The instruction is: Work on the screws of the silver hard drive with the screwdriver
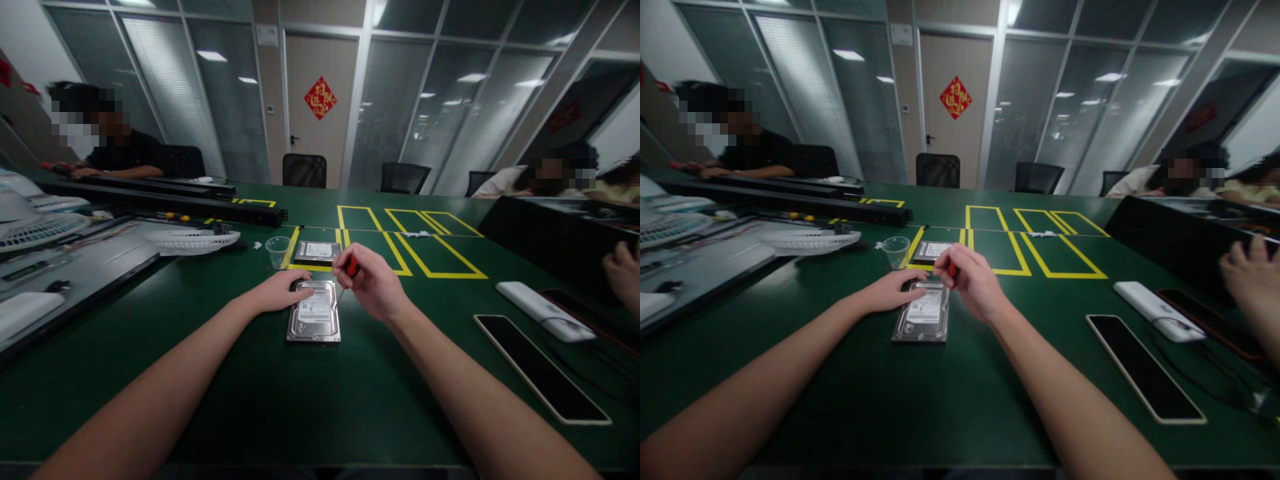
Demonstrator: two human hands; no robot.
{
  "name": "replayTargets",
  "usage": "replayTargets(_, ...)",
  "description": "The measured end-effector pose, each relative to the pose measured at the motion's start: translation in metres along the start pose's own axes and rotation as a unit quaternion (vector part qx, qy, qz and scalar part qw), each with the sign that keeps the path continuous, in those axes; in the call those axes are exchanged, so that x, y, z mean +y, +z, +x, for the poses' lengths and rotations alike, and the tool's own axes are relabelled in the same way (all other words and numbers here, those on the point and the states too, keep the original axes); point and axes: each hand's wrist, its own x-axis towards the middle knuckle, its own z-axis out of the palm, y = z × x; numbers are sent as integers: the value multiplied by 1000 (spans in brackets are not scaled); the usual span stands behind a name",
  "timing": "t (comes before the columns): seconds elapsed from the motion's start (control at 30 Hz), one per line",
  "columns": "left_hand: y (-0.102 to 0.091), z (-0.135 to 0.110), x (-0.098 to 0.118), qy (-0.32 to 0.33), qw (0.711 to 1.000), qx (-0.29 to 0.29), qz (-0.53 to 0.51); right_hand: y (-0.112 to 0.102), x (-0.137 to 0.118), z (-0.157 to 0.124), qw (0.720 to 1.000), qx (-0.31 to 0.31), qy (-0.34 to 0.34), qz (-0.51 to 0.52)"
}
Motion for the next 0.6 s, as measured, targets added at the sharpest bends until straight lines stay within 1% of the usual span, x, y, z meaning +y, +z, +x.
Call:
replayTargets(0.13,0,0,0,-7,1000,0,1,0,-1,1,1000,3,8,20)
replayTargets(0.33,-1,0,1,-1,1000,-3,-4,0,-1,0,1000,-18,5,18)
replayTargets(0.5,-1,-1,1,-6,1000,-2,-7,1,-1,-1,1000,-12,3,-2)
replayTargets(0.6,0,-1,0,-3,1000,0,-5,1,0,-2,1000,-10,-1,9)
